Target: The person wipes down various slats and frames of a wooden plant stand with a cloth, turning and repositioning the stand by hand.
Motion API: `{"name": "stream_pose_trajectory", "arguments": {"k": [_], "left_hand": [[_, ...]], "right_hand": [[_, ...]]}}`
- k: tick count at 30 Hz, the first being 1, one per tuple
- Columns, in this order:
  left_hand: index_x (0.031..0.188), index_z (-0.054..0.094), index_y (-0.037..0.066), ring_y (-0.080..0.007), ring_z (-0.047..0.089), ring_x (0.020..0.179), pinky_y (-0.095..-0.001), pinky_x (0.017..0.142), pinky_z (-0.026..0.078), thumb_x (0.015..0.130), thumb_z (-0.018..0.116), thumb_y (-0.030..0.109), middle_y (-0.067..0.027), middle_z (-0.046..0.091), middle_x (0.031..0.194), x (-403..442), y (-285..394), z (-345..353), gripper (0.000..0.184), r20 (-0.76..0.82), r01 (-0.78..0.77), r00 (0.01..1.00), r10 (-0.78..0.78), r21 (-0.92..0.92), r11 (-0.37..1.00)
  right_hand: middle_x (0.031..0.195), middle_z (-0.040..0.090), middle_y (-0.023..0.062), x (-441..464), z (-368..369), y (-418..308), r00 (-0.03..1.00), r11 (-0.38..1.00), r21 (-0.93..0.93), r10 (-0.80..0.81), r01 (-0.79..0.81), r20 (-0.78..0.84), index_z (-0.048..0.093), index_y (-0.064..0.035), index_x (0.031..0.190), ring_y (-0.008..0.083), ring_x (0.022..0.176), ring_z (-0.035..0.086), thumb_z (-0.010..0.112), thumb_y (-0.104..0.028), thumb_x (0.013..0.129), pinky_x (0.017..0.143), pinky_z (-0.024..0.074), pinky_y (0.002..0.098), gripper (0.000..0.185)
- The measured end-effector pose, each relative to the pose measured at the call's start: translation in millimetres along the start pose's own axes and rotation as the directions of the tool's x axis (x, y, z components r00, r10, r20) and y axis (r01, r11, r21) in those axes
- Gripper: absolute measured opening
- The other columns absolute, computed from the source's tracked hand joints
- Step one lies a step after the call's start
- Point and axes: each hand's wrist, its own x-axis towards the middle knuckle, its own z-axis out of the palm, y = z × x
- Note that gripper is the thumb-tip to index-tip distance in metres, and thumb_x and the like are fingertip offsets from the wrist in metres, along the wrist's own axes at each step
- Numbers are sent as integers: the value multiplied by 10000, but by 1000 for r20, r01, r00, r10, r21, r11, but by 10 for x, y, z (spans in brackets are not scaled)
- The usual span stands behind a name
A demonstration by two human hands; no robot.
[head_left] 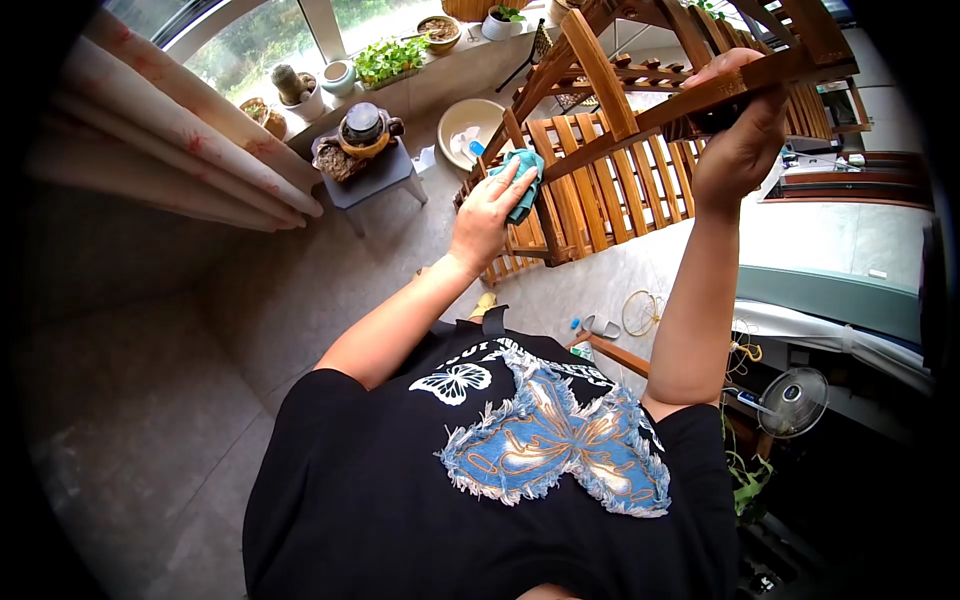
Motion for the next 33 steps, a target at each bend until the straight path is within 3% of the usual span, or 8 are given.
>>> {"name": "stream_pose_trajectory", "arguments": {"k": [13,15,18,20,21,23,27,33], "left_hand": [[1437,613,205,-335,634,1236,-387,1027,521,801,703,-52,-177,578,1468,-608,301,-101,691,291,5,955,66,-237,972],[1412,636,197,-334,619,1260,-379,1086,475,784,598,-119,-165,580,1466,-597,239,-186,704,409,189,911,62,-545,817],[1372,648,61,-283,666,1205,-351,1050,481,881,622,-34,-158,697,1302,-462,196,-322,501,218,222,970,-112,-590,776],[1378,644,59,-263,668,1208,-334,1042,481,880,549,-63,-158,700,1306,-379,6,-224,522,7,243,955,-296,-589,770],[1392,636,41,-198,653,1206,-309,1056,464,874,513,-98,-140,702,1316,-221,-43,-270,550,-73,228,945,-320,-554,800],[1387,649,83,-230,657,1214,-315,1054,465,857,482,-107,-156,703,1300,159,-71,-328,587,-233,167,928,-292,-439,883],[1404,632,94,-269,654,1213,-341,1057,471,866,593,-76,-149,685,1335,675,-541,-21,566,-309,51,941,-140,-280,959],[1458,583,111,-282,579,1335,-347,1148,402,835,475,-142,-135,632,1427,430,-1138,651,681,-121,281,934,-335,-328,902]], "right_hand": [[882,673,98,-23,40,-6,998,998,-57,20,-24,-62,573,-57,1114,197,852,682,192,-388,1149,871,562,353,506],[883,674,96,-19,51,-50,996,995,-69,61,-65,-71,575,-61,1115,198,850,683,192,-389,1149,872,563,354,506],[884,674,95,-15,47,-7,996,993,-117,25,-34,-82,577,-65,1116,199,850,683,193,-395,1148,875,561,354,507],[882,671,94,-12,69,-81,996,996,-69,55,-60,-68,576,-66,1114,198,852,682,192,-404,1147,872,560,355,512],[879,669,93,-11,77,-123,995,996,-22,87,-88,-55,575,-68,1112,198,854,681,191,-412,1146,869,560,356,517],[879,663,91,-4,81,-140,995,996,-37,83,-85,-51,573,-69,1108,196,852,676,189,-419,1145,867,558,355,521],[872,644,83,9,78,-177,998,997,-49,59,-60,-25,565,-73,1094,192,840,660,177,-426,1143,864,556,355,528],[858,632,83,3,81,-211,995,995,-35,89,-91,-44,569,-66,1053,193,818,641,179,-420,1143,890,550,391,534]]}}
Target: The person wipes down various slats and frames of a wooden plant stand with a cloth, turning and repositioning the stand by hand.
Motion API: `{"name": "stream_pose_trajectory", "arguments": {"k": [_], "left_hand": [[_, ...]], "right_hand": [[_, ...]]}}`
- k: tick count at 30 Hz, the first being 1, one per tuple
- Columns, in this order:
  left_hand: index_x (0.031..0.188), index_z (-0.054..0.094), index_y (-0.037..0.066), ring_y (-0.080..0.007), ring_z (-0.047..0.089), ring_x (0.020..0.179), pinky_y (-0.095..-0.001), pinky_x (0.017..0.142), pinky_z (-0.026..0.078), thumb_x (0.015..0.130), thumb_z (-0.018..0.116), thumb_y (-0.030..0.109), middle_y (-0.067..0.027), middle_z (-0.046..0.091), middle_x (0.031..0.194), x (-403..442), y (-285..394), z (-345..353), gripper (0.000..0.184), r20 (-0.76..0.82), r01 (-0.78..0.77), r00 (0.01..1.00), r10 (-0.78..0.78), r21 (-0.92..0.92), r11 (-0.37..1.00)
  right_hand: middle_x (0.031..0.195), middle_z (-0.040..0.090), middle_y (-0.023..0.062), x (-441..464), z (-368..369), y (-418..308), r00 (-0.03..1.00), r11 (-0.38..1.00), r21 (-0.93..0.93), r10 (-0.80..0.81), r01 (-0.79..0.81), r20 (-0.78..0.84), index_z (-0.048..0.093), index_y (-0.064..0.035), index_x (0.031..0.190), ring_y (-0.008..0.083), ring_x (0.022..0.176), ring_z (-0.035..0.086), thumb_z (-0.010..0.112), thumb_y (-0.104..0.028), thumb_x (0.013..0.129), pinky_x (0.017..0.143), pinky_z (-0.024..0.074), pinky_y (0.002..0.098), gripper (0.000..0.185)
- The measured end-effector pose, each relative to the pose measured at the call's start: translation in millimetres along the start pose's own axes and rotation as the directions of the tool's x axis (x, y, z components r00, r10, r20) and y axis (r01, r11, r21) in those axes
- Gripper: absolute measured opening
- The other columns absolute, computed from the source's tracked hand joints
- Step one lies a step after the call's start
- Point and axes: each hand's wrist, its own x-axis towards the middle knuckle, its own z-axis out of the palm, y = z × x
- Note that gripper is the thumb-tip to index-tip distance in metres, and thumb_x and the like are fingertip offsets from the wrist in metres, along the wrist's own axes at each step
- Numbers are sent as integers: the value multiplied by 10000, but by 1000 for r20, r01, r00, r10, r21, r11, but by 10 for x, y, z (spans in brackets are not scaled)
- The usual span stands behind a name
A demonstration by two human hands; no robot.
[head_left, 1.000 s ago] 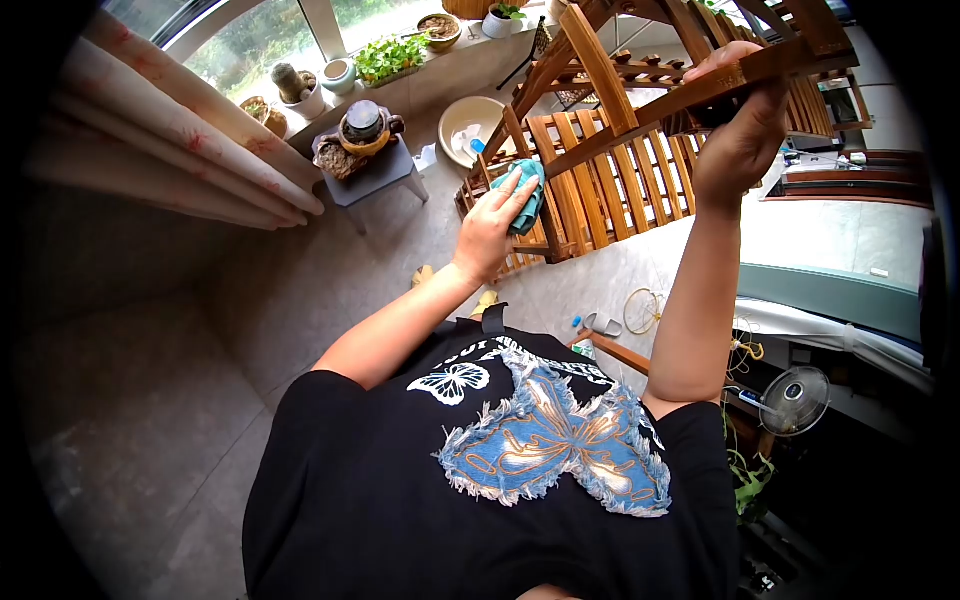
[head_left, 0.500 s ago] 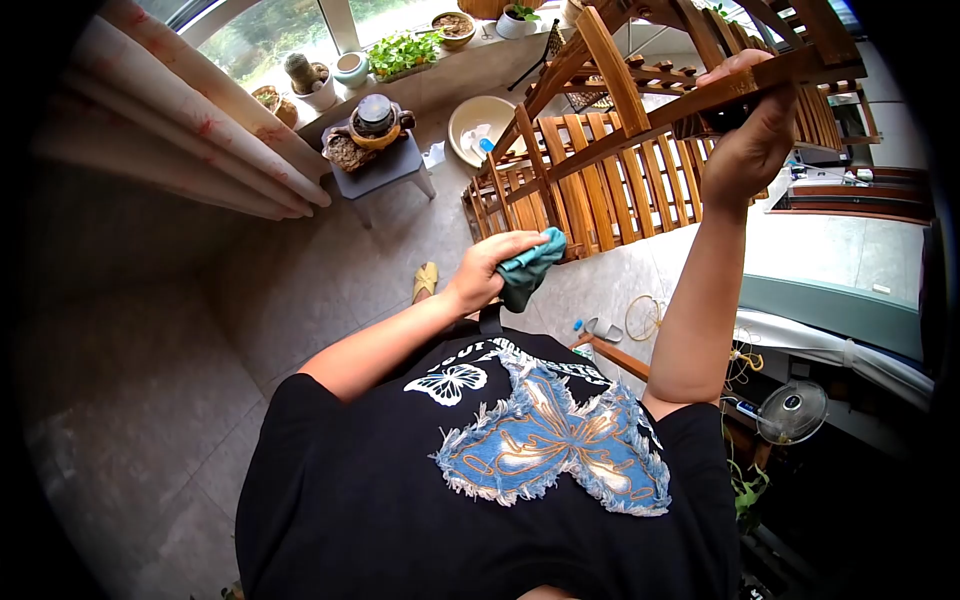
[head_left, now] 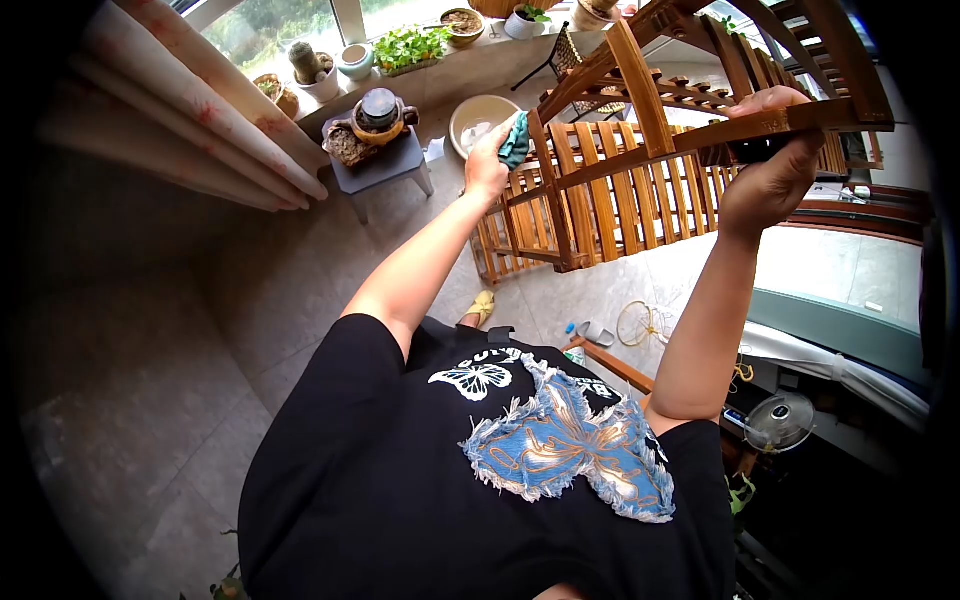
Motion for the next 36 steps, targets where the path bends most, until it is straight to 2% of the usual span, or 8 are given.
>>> {"name": "stream_pose_trajectory", "arguments": {"k": [8,12,16,22,28,30,31,36], "left_hand": [[1377,633,57,-314,613,1299,-328,1084,443,811,470,-109,-217,659,1346,-117,83,-112,613,70,386,919,-387,30,922],[1366,639,42,-319,619,1283,-350,1100,444,772,475,-148,-202,672,1327,-210,477,-87,644,-61,-50,997,44,-93,994],[1348,671,111,-310,627,1265,-364,1071,486,831,590,-80,-161,668,1345,-446,453,-233,557,278,-69,958,72,-21,997],[1521,501,164,-341,567,1332,-409,1079,491,765,535,-145,-156,541,1506,-956,597,-70,817,124,-191,976,178,96,977],[1517,487,152,-345,576,1320,-422,1075,489,865,533,-91,-175,575,1458,-1114,-271,98,697,191,-8,981,-33,207,978],[1512,495,148,-357,622,1251,-439,1020,507,933,542,11,-199,644,1355,-1058,-414,63,597,393,477,743,-542,259,840],[1459,565,154,-388,675,1157,-444,988,507,877,519,-45,-228,706,1215,-1041,-219,44,617,267,520,744,-613,345,781],[1501,511,113,-300,654,1221,-387,1034,496,976,485,26,-167,677,1341,-1470,-396,349,533,406,540,653,-640,343,769]], "right_hand": [[858,684,95,35,-69,14,998,999,-20,-46,47,30,565,-67,1075,191,823,698,138,-457,1136,792,578,303,581],[876,685,99,43,-83,47,996,997,-7,-83,83,33,567,-58,1075,195,827,695,137,-423,1140,816,571,317,568],[889,692,102,53,-81,75,995,995,-11,-94,95,26,570,-59,1084,204,834,702,144,-421,1141,831,577,330,562],[880,701,108,39,-95,75,997,997,-11,-79,80,22,573,-53,1097,206,846,713,153,-434,1139,828,583,335,568],[881,697,107,70,-122,128,996,996,6,-86,86,26,562,-62,1094,212,833,712,141,-434,1138,815,583,334,564],[881,696,107,75,-151,145,994,994,-18,-106,107,22,562,-63,1086,215,823,711,133,-446,1136,808,583,336,577],[933,702,115,80,-177,166,990,990,45,-134,132,49,570,-55,1129,212,874,709,202,-415,1140,840,573,329,515],[850,652,112,86,-209,202,998,999,8,-51,51,-43,586,-48,1049,220,815,662,165,-427,1137,874,561,410,573]]}}
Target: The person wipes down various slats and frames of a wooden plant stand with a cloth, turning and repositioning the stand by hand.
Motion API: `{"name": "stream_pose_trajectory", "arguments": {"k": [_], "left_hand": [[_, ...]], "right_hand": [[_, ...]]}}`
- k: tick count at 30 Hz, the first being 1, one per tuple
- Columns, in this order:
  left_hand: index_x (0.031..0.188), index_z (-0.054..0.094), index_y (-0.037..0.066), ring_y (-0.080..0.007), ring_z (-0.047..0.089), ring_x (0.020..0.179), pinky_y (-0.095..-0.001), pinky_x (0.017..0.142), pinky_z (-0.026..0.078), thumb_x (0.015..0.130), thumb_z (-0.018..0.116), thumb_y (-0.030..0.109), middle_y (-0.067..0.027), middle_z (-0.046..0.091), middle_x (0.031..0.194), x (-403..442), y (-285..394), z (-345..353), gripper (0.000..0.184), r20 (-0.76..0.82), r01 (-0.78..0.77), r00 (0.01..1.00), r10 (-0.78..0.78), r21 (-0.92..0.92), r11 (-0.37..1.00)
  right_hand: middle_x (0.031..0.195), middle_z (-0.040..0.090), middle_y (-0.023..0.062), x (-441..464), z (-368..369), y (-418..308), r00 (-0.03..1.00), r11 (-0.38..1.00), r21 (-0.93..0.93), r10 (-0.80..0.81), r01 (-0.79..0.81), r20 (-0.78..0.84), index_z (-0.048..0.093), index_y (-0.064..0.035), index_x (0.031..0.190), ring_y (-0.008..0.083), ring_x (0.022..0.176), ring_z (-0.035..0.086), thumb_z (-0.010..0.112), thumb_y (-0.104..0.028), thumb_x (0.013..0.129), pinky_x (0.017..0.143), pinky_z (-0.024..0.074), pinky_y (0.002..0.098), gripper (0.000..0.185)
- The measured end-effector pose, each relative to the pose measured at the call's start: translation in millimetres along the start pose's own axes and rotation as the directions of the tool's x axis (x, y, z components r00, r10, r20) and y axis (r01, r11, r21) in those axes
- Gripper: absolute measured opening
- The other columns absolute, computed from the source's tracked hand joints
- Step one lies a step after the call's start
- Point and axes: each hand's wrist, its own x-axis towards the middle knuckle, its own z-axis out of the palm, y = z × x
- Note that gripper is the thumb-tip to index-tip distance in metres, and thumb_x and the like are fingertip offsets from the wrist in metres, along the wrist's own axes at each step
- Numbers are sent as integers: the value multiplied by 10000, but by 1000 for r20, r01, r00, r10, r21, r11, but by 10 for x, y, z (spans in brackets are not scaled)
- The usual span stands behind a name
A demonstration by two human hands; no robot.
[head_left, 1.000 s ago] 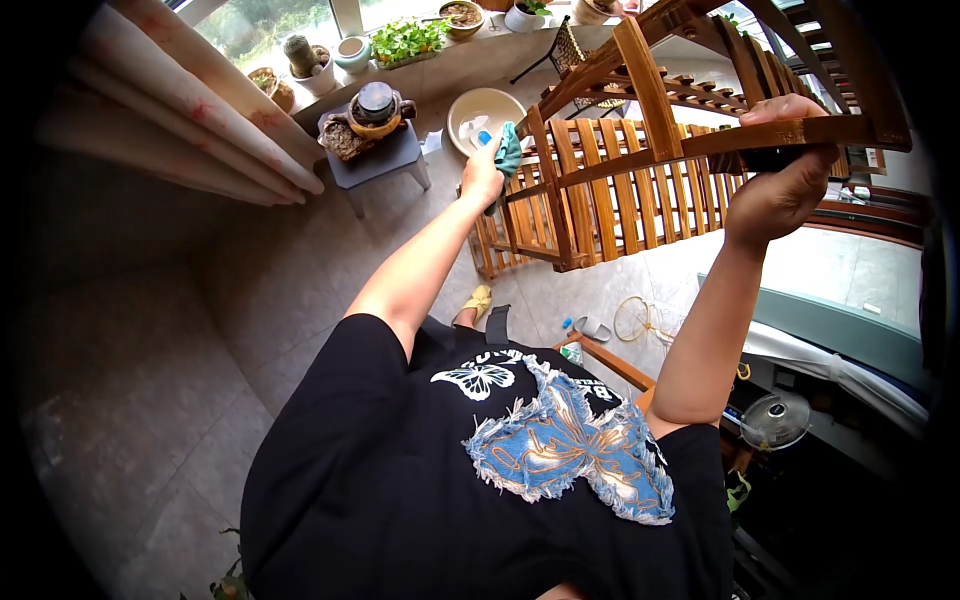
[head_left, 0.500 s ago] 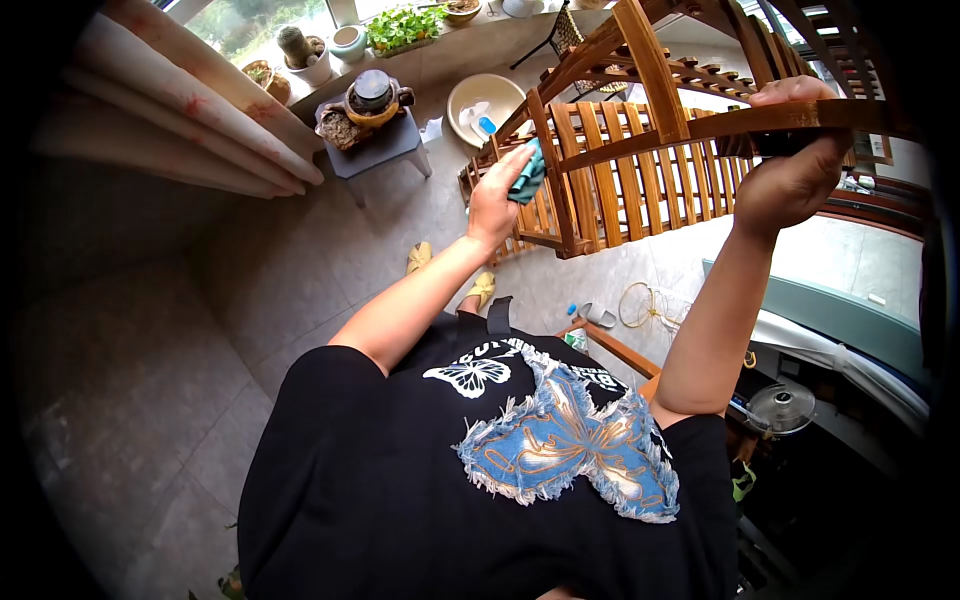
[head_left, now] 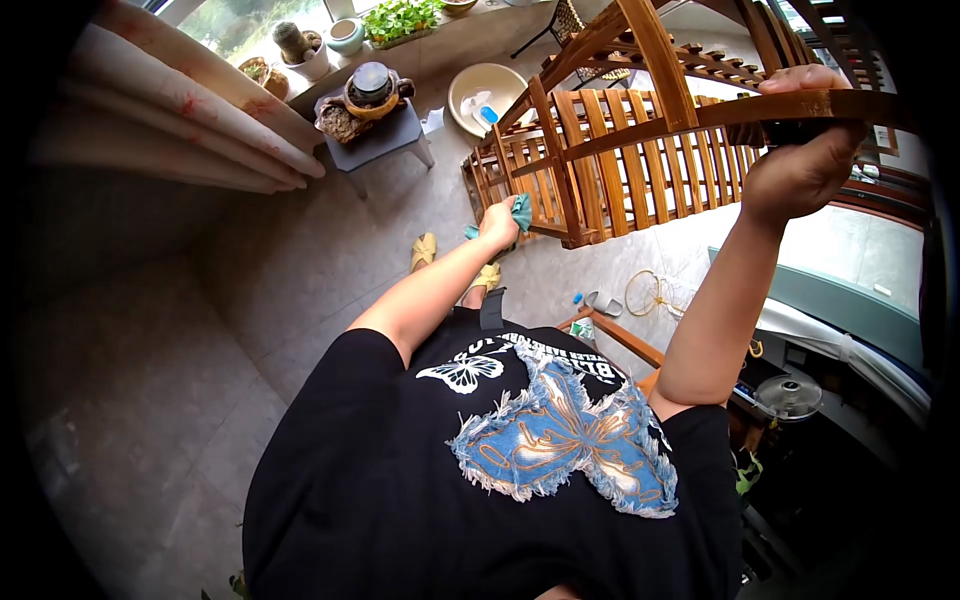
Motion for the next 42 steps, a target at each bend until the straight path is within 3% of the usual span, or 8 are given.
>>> {"name": "stream_pose_trajectory", "arguments": {"k": [6,8,16,20,28,31,34,42], "left_hand": [[1484,520,81,-213,616,1275,-299,1074,455,962,423,-20,-79,655,1406,-207,149,448,541,42,129,992,-122,-319,939],[1391,619,81,-181,694,1008,-339,853,529,1040,587,266,-101,743,1153,-371,491,307,398,18,206,977,-210,-307,929],[1117,669,-15,-164,637,896,-313,813,529,831,538,-133,-33,670,981,-726,1110,-119,336,216,273,961,-172,-643,716],[1109,643,-11,-199,658,928,-346,846,555,842,564,-134,-66,669,1021,-966,1270,-203,305,206,264,964,-166,-718,645],[1293,571,-86,-371,684,1130,-505,1039,551,871,587,-120,-213,662,1221,-1215,1621,-919,424,502,491,863,-64,-799,346],[1320,566,-83,-360,675,1159,-493,1058,538,888,597,-96,-216,646,1278,-1235,1467,-1338,434,448,410,894,-15,-802,434],[1304,575,-83,-351,681,1148,-477,1043,551,906,577,-84,-203,652,1271,-1119,1095,-1549,399,303,319,946,-114,-809,494],[1283,560,-62,-341,685,1069,-484,959,567,891,591,-97,-175,655,1198,-1209,215,-2200,395,-23,140,945,-325,-872,469]], "right_hand": [[859,661,113,-15,-16,2,999,999,-22,-30,30,32,588,-45,1063,222,837,668,154,-413,1135,900,551,406,574],[862,664,111,-11,-35,1,1000,999,-42,-22,23,21,586,-47,1074,224,842,668,157,-411,1136,897,551,396,566],[995,703,134,35,-124,114,988,987,142,-98,80,123,590,-54,1204,232,987,688,207,-368,1141,950,531,359,499],[914,577,-1,-181,190,554,937,763,644,185,53,-296,604,-54,1158,70,755,560,255,-503,1133,707,471,241,570],[1310,655,182,-319,-287,-184,980,973,-202,-142,112,-141,467,-8,1466,248,1259,611,467,-140,1087,1106,460,386,401],[1079,704,112,-1117,-318,-249,876,932,-87,295,-352,-382,593,17,1252,189,1024,672,591,-102,1036,954,543,335,246],[1116,696,84,-1860,-210,-183,682,635,-313,729,-706,-61,623,-66,1280,217,1061,665,668,-220,1006,981,515,367,318],[1198,672,110,-2676,222,55,729,607,-717,653,-342,206,667,-61,1233,307,1226,551,774,-331,888,1104,358,469,451]]}}
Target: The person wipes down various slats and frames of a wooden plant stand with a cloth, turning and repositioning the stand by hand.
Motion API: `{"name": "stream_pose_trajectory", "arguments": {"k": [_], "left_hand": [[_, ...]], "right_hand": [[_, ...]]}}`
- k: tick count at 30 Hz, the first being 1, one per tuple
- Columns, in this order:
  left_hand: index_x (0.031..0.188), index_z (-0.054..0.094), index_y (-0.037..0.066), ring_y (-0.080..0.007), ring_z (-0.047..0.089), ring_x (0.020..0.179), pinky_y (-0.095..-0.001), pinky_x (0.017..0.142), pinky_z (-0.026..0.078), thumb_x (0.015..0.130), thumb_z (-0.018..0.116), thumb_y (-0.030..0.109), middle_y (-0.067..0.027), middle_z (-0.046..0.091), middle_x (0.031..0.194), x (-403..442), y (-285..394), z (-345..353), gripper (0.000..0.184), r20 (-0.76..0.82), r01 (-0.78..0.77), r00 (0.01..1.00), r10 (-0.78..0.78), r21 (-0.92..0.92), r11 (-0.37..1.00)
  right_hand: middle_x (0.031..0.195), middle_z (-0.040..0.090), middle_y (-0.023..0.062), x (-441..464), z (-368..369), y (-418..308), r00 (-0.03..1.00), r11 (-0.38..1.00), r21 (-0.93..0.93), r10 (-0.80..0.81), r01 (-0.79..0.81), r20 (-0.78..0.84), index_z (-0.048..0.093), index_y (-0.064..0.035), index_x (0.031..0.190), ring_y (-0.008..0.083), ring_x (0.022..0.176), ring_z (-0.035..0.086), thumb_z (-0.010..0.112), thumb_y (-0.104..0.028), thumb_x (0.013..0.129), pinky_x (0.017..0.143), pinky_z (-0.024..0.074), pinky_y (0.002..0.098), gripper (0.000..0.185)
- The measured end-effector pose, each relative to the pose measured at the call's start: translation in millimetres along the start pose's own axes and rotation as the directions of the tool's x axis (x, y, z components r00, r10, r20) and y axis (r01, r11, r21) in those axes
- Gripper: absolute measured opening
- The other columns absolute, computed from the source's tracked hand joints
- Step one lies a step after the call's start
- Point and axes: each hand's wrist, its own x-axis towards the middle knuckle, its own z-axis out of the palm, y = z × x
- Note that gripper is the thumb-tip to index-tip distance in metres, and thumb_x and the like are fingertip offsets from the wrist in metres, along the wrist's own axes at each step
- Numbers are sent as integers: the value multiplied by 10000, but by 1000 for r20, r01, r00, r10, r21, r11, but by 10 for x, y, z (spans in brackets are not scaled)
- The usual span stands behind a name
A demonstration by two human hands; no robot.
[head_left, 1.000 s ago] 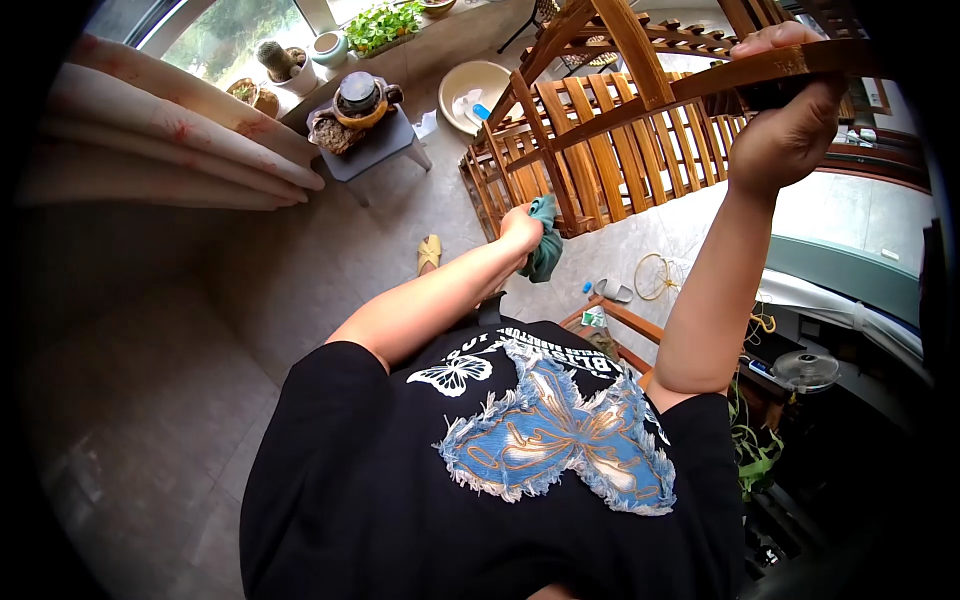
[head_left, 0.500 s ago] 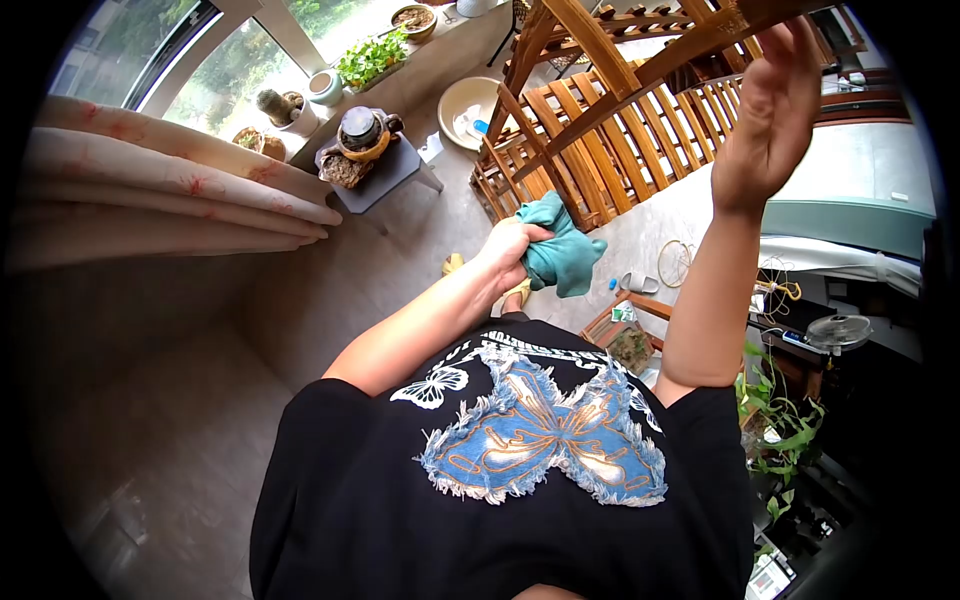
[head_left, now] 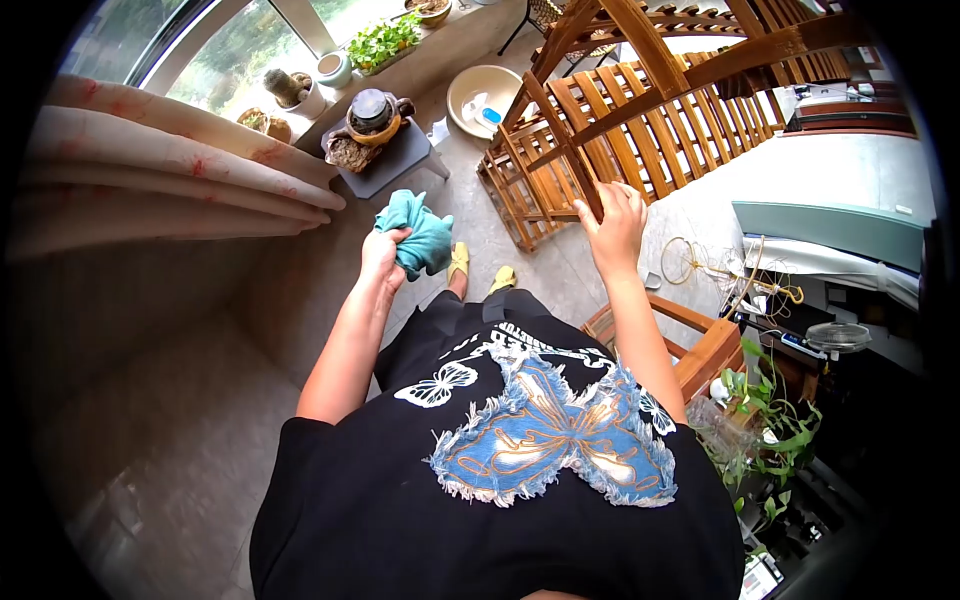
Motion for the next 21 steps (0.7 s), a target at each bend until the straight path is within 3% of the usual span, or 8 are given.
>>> {"name": "stream_pose_trajectory", "arguments": {"k": [2,3,8,15,21], "left_hand": [[1292,553,-61,-346,683,1075,-482,957,566,904,584,-87,-185,645,1211,-60,-22,-128,390,-47,-56,997,55,-17,998],[1295,552,-61,-347,683,1074,-482,950,569,906,584,-86,-185,645,1211,-87,-44,-173,391,-70,-69,995,67,-28,997],[1322,548,-54,-349,683,1074,-487,933,579,920,579,-80,-184,642,1219,-284,-171,-430,404,-144,-74,987,64,-66,995],[1354,531,-67,-375,660,1153,-516,1017,553,928,558,-93,-205,624,1278,-572,-269,-631,428,-200,-60,979,47,-63,996],[1361,528,-61,-373,662,1149,-510,1011,555,928,557,-86,-203,626,1276,-617,-343,-756,435,-243,-65,969,52,-43,997]], "right_hand": [[1154,707,90,22,92,119,995,992,-87,-95,92,-33,697,-42,1176,298,1210,573,782,-297,885,1053,413,459,396],[1113,721,97,23,109,116,995,997,-17,-76,75,-61,723,-24,1108,295,1205,579,777,-271,890,1041,422,457,334],[1097,742,71,44,16,176,996,995,42,-89,90,-13,747,-49,1125,251,1209,570,759,-297,897,1066,390,442,337],[1185,707,81,-30,-52,485,998,997,62,-44,41,41,758,-70,1130,255,1198,588,788,-291,870,1056,409,436,343],[1160,717,82,-33,-72,656,998,997,58,-55,54,9,761,-81,1122,259,1190,600,783,-284,872,1036,433,429,323]]}}
